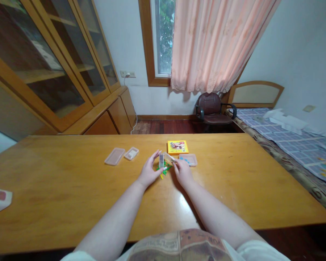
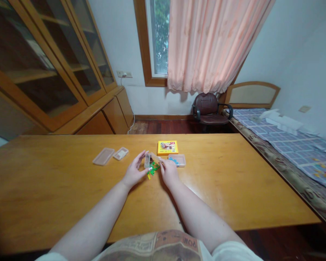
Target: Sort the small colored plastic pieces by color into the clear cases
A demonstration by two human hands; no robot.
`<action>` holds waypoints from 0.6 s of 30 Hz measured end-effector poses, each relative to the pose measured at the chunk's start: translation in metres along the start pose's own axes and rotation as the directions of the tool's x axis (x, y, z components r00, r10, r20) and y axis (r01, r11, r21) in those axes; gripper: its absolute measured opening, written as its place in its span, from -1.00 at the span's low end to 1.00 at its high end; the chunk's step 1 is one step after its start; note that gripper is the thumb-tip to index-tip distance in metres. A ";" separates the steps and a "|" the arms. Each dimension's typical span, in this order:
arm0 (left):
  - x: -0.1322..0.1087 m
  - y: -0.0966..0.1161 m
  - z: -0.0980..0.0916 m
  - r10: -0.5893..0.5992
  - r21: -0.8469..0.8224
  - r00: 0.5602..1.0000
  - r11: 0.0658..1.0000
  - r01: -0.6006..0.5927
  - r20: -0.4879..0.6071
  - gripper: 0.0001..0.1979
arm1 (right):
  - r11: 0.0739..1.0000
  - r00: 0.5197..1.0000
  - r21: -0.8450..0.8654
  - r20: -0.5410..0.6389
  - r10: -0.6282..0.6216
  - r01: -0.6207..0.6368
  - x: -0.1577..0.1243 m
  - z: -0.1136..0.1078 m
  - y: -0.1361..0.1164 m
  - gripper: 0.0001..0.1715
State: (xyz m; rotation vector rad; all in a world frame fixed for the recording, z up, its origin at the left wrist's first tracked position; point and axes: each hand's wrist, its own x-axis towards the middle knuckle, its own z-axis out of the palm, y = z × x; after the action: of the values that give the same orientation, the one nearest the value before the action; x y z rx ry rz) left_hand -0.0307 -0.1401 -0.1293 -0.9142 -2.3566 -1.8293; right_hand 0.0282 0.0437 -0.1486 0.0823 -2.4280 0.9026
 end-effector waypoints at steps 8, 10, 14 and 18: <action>0.002 0.012 -0.013 0.220 0.404 0.945 0.863 -0.303 0.241 -0.28 | 0.989 0.993 0.106 0.073 0.094 -0.102 0.001 -0.001 0.000 -0.66; 0.003 0.011 -0.015 0.274 0.429 0.918 0.820 -0.379 0.286 -0.27 | 0.986 0.990 0.115 0.081 0.111 -0.120 0.001 0.000 0.000 -0.67; 0.004 0.011 -0.020 0.313 0.452 0.887 0.772 -0.446 0.340 -0.28 | 0.983 0.988 0.119 0.082 0.130 -0.139 0.001 0.001 0.002 -0.67; 0.004 0.012 -0.021 0.267 0.408 0.920 0.834 -0.370 0.288 -0.31 | 0.987 0.994 0.127 0.055 0.090 -0.096 0.000 -0.003 0.000 -0.67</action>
State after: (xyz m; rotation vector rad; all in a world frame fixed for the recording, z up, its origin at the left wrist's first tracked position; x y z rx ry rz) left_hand -0.0350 -0.1557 -0.1104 -1.3868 -2.3963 -1.0295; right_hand 0.0295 0.0458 -0.1467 0.0393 -2.4329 1.1124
